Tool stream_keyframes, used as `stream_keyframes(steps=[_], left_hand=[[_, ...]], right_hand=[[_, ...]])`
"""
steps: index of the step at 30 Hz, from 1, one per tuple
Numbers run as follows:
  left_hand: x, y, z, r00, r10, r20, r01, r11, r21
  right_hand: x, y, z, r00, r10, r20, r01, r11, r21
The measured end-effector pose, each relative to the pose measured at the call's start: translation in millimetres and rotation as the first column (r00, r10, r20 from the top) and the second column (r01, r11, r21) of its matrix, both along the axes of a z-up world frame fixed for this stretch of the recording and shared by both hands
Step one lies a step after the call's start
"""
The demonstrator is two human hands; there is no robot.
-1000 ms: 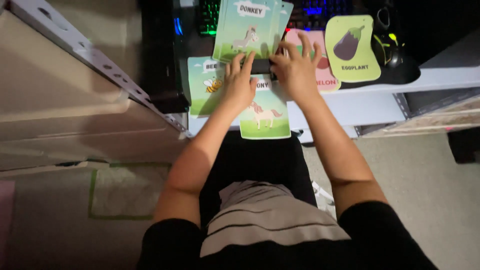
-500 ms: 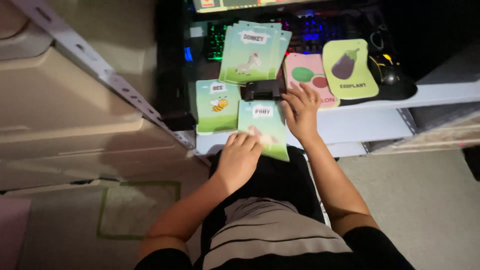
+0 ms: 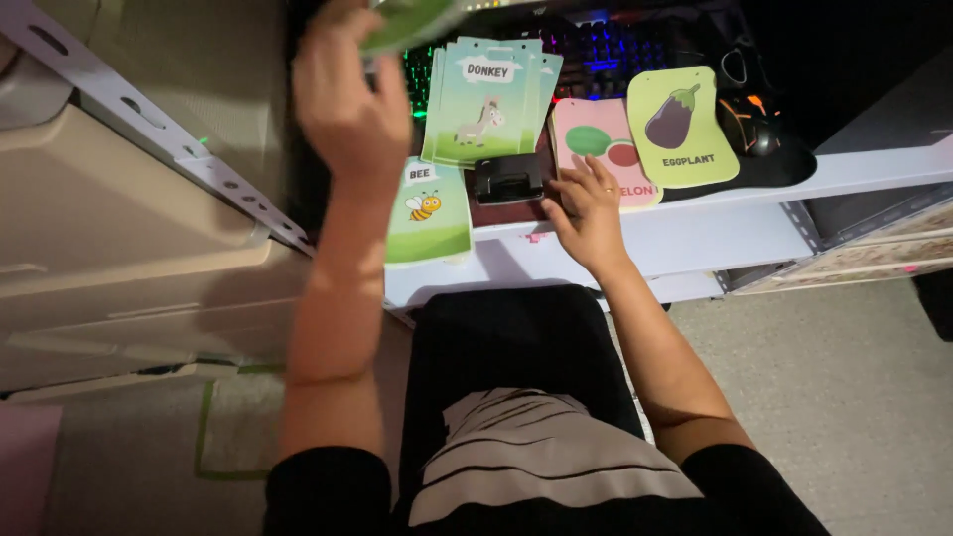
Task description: The person sits on the floor and uses a handheld hole punch to punch holes in the top corners of illustrated flashcards. They pick up each card, align it in the punch, press down, and place the punched card into a growing stack on the desk.
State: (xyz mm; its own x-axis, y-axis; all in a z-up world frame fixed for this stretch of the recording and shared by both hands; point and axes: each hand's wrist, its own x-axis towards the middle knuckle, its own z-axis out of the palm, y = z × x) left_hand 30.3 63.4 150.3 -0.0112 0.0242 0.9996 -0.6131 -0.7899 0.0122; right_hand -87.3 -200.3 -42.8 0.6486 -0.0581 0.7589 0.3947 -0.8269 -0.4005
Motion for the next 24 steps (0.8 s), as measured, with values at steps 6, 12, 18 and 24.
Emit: stream_keyframes(steps=[6, 12, 18, 24], left_hand=[[25.1, -30.9, -95.4, 0.856, -0.081, -0.510, 0.261, 0.921, 0.290], [46.2, -13.9, -159.2, 0.340, 0.121, -0.933, 0.451, 0.849, 0.275], [-58.5, 25.6, -122.3, 0.108, 0.186, -0.977, 0.630, 0.747, 0.212], [-66.7, 28.7, -151.9, 0.148, 0.248, -0.957, 0.682, 0.675, 0.281]], right_hand=[[-10.3, 4.8, 16.0, 0.995, 0.034, -0.094, -0.041, 0.996, -0.080], [-1.1, -0.6, -3.5, 0.996, -0.060, -0.070, 0.049, 0.988, -0.149], [-3.6, -1.7, -1.3, 0.990, -0.043, -0.134, 0.021, 0.987, -0.160], [-2.1, -4.8, -3.2, 0.990, -0.046, -0.130, 0.020, 0.981, -0.194]])
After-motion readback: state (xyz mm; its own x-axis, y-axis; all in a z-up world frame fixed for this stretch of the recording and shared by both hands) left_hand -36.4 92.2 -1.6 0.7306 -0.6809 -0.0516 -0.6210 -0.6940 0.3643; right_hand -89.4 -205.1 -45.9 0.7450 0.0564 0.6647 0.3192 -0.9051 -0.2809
